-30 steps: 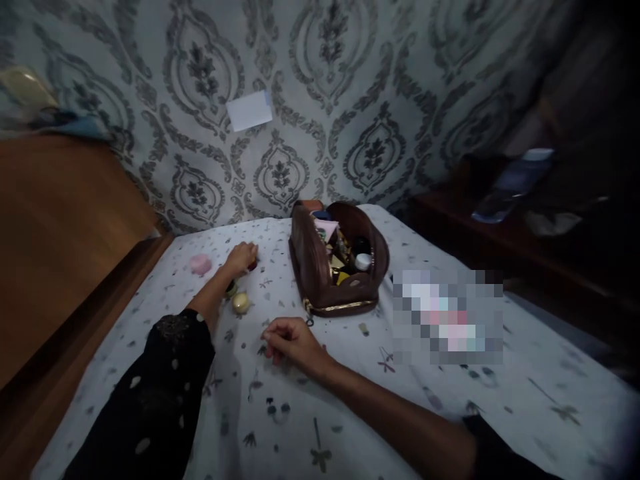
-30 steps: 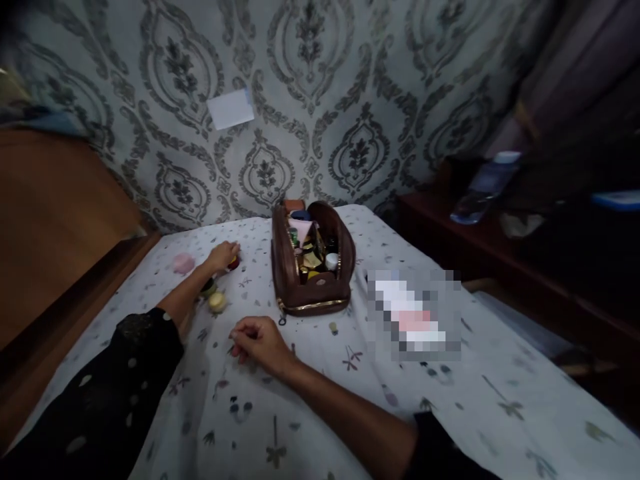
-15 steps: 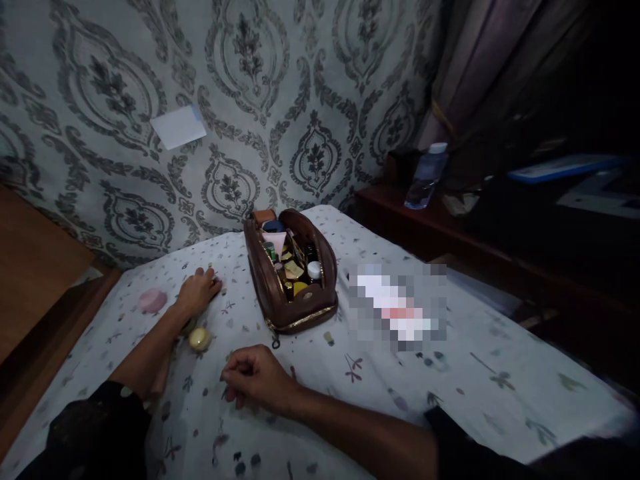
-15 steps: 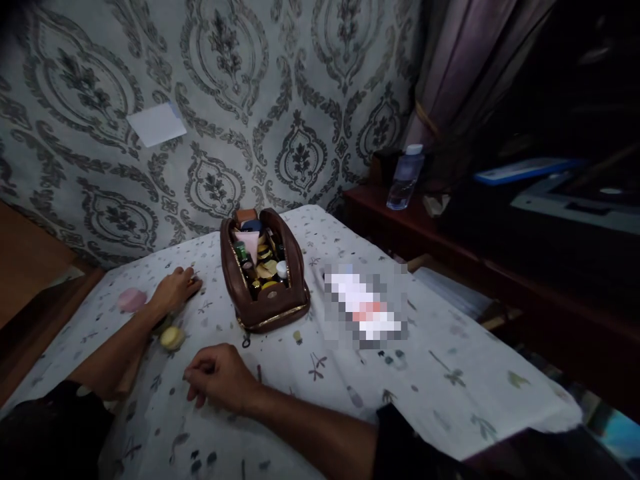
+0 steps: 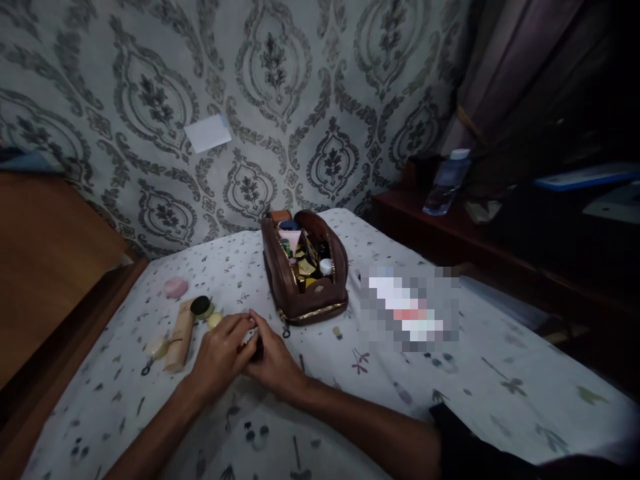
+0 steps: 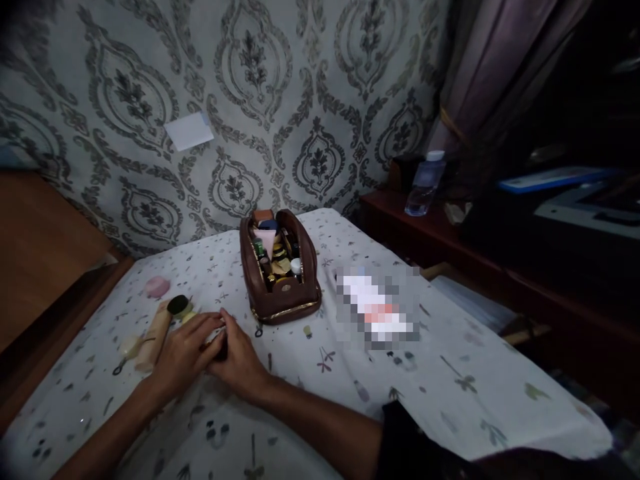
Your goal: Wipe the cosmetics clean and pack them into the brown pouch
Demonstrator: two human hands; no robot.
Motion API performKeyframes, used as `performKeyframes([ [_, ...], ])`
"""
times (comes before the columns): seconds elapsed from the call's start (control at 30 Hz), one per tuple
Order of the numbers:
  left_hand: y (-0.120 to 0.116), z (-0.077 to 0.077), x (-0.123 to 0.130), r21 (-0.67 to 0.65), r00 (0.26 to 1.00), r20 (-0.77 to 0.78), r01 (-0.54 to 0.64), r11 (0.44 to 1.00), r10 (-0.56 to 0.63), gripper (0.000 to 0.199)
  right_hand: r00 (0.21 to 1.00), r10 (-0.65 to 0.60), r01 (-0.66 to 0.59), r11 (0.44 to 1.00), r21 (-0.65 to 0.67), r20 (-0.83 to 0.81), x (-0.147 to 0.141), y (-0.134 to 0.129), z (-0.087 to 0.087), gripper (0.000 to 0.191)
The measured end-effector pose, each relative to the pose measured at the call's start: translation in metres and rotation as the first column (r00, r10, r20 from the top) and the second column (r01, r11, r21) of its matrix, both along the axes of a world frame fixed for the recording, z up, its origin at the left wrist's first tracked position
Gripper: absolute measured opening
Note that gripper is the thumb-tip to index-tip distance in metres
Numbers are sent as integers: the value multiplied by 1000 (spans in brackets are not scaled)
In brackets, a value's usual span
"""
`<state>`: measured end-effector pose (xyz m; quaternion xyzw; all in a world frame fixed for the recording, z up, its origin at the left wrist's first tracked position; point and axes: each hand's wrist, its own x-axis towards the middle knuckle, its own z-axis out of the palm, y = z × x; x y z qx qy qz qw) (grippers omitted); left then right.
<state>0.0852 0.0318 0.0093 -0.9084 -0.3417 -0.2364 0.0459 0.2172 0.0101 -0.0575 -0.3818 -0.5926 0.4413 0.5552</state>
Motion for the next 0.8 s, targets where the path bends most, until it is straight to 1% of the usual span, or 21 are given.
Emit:
performKeyframes([
  [0.07, 0, -7, -2, 65, 999, 44, 4, 998, -7, 22, 998, 39, -41, 998, -53, -40, 0, -2, 2, 97],
  [0.13, 3, -10, -3, 118, 994, 104, 21, 993, -34, 19, 984, 80, -103, 984, -144, -158, -1, -3, 4, 106],
  [0.23, 5, -10, 0, 131, 972, 229, 19, 991, -49, 17, 935, 83, -192, 937, -292, -346, -2, 0, 5, 118],
  [0.3, 5, -10, 3, 75, 948, 318, -17, 997, -8, 19, 909, 43, -203, 915, -350, -413, -2, 2, 6, 117],
  [0.37, 4, -12, 4, -11, 926, 376, -48, 999, 49, 22, 887, 12, -203, 908, -365, -462, -2, 4, 7, 110],
  [0.43, 3, -15, 3, -98, 901, 420, -74, 992, 109, 24, 859, 37, -248, 903, -352, -510, -1, 4, 10, 98],
  [0.5, 1, -20, 1, -207, 864, 465, -107, 972, 194, 27, 830, 77, -303, 894, -331, -552, 0, 2, 14, 85],
  [0.57, -1, -25, -1, -339, 806, 508, -139, 930, 305, 30, 824, 97, -332, 882, -336, -559, 1, 1, 18, 73],
  [0.67, -2, -30, -3, -536, 699, 549, -127, 835, 459, 35, 820, 102, -356, 862, -361, -563, 2, 0, 20, 61],
  [0.73, -3, -31, -3, -646, 629, 555, -86, 759, 544, 37, 809, 101, -365, 858, -362, -579, 1, 0, 21, 58],
  [0.8, -2, -30, -1, -732, 566, 541, -48, 680, 622, 40, 806, 87, -355, 863, -360, -585, 1, 0, 21, 61],
])
